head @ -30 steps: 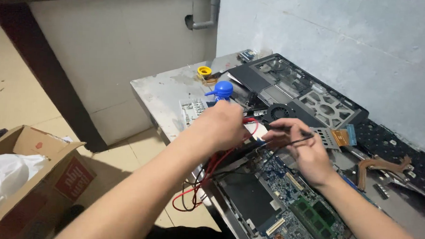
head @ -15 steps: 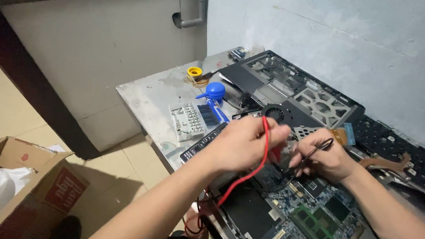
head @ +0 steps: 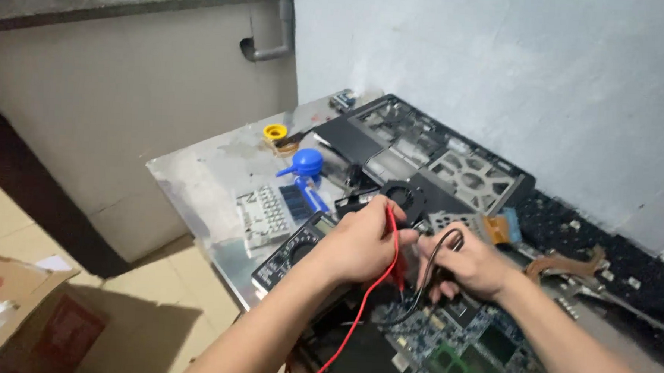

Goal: Testing electrical circuits on a laptop motherboard using a digital multimeter

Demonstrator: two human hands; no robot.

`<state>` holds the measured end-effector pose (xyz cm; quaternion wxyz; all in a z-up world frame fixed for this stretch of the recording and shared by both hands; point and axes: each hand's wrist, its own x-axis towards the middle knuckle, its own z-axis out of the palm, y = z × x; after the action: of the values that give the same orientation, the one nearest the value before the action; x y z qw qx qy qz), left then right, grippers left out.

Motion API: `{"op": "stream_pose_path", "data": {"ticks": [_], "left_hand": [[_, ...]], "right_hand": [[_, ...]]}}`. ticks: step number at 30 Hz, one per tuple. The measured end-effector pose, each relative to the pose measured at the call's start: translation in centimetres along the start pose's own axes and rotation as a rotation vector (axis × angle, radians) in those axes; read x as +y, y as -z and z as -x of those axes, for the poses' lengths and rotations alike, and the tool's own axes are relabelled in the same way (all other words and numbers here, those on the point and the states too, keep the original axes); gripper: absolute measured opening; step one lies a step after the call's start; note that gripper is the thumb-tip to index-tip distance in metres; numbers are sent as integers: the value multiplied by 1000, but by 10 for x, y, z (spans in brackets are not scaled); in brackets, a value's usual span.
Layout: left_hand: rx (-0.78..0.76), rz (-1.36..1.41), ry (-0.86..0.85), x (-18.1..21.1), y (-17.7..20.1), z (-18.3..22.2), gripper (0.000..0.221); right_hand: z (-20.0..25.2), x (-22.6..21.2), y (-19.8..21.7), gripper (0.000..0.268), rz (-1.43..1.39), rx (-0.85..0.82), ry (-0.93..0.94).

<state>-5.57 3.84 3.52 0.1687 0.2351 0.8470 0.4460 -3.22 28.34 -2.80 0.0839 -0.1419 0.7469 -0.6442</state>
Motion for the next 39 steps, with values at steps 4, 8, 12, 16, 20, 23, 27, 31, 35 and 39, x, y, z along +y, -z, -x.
{"op": "stream_pose_path", "data": {"ticks": [4,8,12,16,20,23,27,31,35,39], "left_hand": [[-29,16,-53,-4,-7,-14,48],[-58,4,-72,-4,-16,-10,40],[-72,75,-33,0,-15,0,42],[-60,76,-61,0,-12,6,38],[-81,39,-91,-3,-10,1,34],[-94,40,-85,-2,-9,5,29],[-111,109,-95,-3,-10,3,29],[-91,149,-121,-10,-16,-1,33],[-88,113,-109,-10,-6,0,30],[-90,98,-116,-9,-6,2,30]], "right_hand": [[-2,-9,-5,67,17,-26,-81],[0,-21,-10,63,59,-46,-87],[0,-18,-10,64,56,-30,-115],[-1,-15,-8,66,74,-36,-141],[-1,-20,-9,66,73,-44,-148],[0,-21,-9,66,75,-48,-166],[0,-21,-9,65,64,-41,-141],[1,-18,-9,64,60,-44,-125],[2,-23,-13,66,54,-37,-106],[3,-22,-11,66,77,-46,-98]]}}
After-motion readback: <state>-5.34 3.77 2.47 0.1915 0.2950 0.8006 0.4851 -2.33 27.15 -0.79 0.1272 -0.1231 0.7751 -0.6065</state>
